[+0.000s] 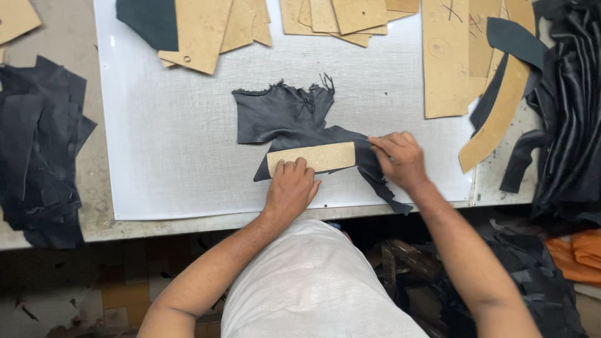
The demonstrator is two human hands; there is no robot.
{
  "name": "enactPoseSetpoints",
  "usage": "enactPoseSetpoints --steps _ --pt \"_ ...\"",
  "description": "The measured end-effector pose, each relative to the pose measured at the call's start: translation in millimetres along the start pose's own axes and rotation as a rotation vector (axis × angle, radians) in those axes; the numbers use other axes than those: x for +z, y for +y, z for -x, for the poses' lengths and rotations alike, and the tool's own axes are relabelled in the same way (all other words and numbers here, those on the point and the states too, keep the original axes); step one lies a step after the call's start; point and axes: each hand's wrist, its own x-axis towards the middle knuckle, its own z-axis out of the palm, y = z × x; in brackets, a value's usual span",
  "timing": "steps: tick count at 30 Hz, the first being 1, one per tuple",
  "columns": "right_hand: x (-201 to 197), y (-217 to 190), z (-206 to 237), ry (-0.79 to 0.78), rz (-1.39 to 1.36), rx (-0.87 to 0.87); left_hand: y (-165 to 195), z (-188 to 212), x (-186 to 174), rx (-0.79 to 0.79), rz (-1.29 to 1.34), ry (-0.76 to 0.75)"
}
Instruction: The person uses a utility knife to cut black leather pieces on a worktable, following cardboard templates. They repeatedly place templates on the leather, trace and cut shapes, then remove and discard the cut pieces. The process continues with multiple template placements and cuts throughout the clip.
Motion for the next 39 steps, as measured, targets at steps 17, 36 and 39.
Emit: enactPoseSetpoints --steps 17,36,39 --pt "43 -79 64 0.268 0.025 0.597 11 -86 -2 0.195 0.076 0.06" --pt "122 -213 1 0.028 -0.201 0.37 -48 -149 -20 0.5 -0.092 -0.534" --pt "102 -207 18 -0.065 -0.184 0.312 -47 -148 -20 0.493 -0.103 -0.503"
